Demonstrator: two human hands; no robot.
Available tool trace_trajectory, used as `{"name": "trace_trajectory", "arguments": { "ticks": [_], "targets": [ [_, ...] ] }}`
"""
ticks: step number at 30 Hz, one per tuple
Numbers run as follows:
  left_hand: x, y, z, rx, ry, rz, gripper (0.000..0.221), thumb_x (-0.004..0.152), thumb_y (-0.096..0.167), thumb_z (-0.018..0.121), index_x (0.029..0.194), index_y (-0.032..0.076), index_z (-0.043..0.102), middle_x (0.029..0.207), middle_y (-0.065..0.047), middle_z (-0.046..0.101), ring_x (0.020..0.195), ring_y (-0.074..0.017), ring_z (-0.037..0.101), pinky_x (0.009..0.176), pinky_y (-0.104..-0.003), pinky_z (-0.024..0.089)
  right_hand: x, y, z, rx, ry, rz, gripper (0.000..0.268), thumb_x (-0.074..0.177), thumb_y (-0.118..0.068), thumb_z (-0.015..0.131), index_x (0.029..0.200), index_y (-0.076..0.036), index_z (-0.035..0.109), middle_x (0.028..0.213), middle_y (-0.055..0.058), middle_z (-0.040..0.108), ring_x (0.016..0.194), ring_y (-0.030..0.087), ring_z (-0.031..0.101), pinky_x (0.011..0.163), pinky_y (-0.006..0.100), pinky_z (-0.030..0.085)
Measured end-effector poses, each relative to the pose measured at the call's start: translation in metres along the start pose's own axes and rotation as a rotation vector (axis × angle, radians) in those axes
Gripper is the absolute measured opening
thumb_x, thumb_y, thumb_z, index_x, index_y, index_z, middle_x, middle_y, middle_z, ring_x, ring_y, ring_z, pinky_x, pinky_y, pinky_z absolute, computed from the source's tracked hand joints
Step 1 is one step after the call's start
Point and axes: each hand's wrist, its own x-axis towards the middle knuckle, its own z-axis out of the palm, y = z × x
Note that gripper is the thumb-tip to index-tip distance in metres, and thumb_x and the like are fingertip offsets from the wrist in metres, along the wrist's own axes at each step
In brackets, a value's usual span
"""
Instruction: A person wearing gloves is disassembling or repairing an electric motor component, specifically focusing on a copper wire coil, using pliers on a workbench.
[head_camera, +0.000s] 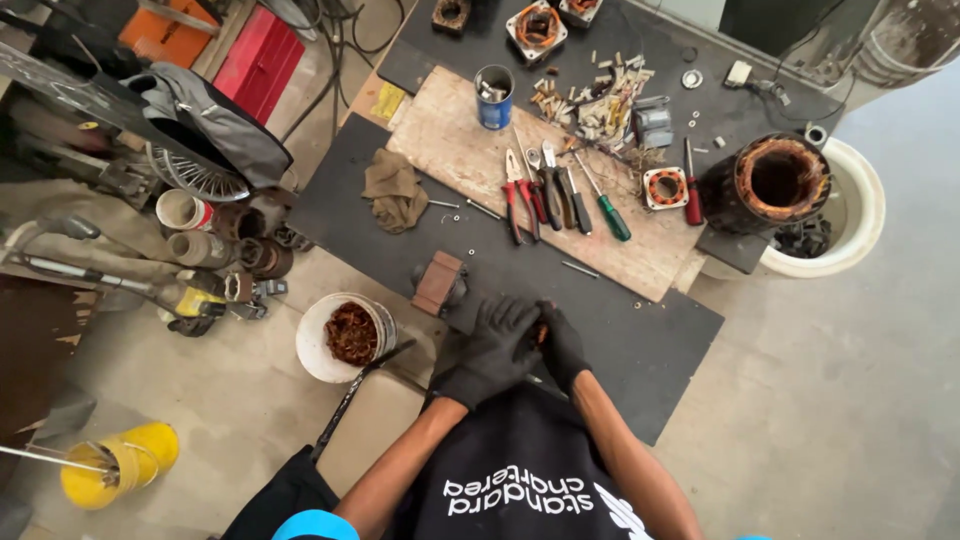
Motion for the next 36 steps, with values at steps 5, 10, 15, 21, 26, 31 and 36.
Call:
{"name": "trace_trajectory", "arguments": {
  "ticks": [5, 10, 15, 21, 26, 31, 36],
  "targets": [
    [-0.003, -0.042, -0.04, -0.155, 0.092, 0.013, 0.07, 0.084, 0.046, 0.066, 0.147, 0.019, 0.054, 0.143, -0.014, 0.06, 0.137, -0.0355, 0.052, 0.121, -0.06, 0.024, -0.012, -0.018, 0.019, -0.053, 0.083, 0.012, 0.055, 0.09, -0.054, 0.076, 0.123, -0.011, 0.072, 0.093, 0.013, 0.068, 0.071, 0.022, 0.062, 0.062, 0.036, 0.053],
    [0.014, -0.125, -0.067, -0.422, 0.318, 0.047, 0.048, 0.085, 0.02, 0.074, 0.132, 0.015, 0.065, 0.126, -0.008, 0.069, 0.121, -0.0309, 0.064, 0.11, -0.051, 0.041, 0.008, -0.009, 0.022, 0.021, 0.155, -0.14, 0.041, 0.09, -0.04, 0.075, 0.118, -0.01, 0.069, 0.084, 0.011, 0.06, 0.065, 0.023, 0.056, 0.056, 0.033, 0.046],
    [0.011, -0.186, -0.095, -0.716, 0.202, -0.37, 0.037, 0.097, 0.021, 0.064, 0.133, 0.013, 0.065, 0.128, -0.009, 0.068, 0.124, -0.0281, 0.063, 0.109, -0.043, 0.05, -0.017, -0.017, 0.035, -0.534, 0.44, -0.284, 0.048, 0.099, -0.062, 0.055, 0.131, -0.026, 0.062, 0.127, 0.015, 0.065, 0.118, 0.034, 0.062, 0.101, 0.046, 0.052],
    [0.029, -0.251, -0.071, -0.858, 0.016, -0.733, 0.035, 0.102, 0.041, 0.061, 0.128, 0.018, 0.068, 0.127, -0.007, 0.072, 0.127, -0.0235, 0.063, 0.111, -0.043, 0.049, -0.027, -0.032, 0.063, -1.104, 0.713, -0.433, 0.047, 0.103, -0.046, 0.053, 0.137, -0.016, 0.06, 0.128, 0.019, 0.064, 0.121, 0.04, 0.063, 0.104, 0.053, 0.053],
    [0.031, -0.255, -0.078, -0.949, -0.056, -0.72, 0.038, 0.102, 0.039, 0.06, 0.13, 0.015, 0.068, 0.133, -0.011, 0.07, 0.131, -0.0275, 0.06, 0.115, -0.044, 0.045, -0.059, -0.027, 0.099, -1.162, 0.792, -0.855, 0.041, 0.105, -0.032, 0.058, 0.14, -0.011, 0.061, 0.137, 0.022, 0.059, 0.126, 0.045, 0.059, 0.104, 0.053, 0.052],
    [0.03, -0.265, -0.069, -0.941, -0.325, -0.763, 0.049, 0.101, 0.051, 0.056, 0.14, 0.021, 0.064, 0.142, -0.007, 0.064, 0.136, -0.0272, 0.055, 0.118, -0.045, 0.042, -0.006, 0.029, 0.093, -1.388, 0.46, -1.147, 0.027, 0.096, -0.042, 0.063, 0.122, -0.038, 0.071, 0.102, -0.001, 0.076, 0.107, 0.03, 0.068, 0.105, 0.047, 0.049],
    [0.021, -0.274, -0.045, -0.992, -0.356, -0.732, 0.04, 0.1, 0.049, 0.059, 0.131, 0.028, 0.072, 0.129, -0.005, 0.072, 0.128, -0.0256, 0.062, 0.111, -0.042, 0.048, -0.007, 0.033, 0.087, -1.216, 0.418, -0.863, 0.02, 0.095, -0.051, 0.066, 0.113, -0.042, 0.072, 0.097, -0.007, 0.077, 0.108, 0.017, 0.069, 0.12, 0.041, 0.037]
  ]
}}
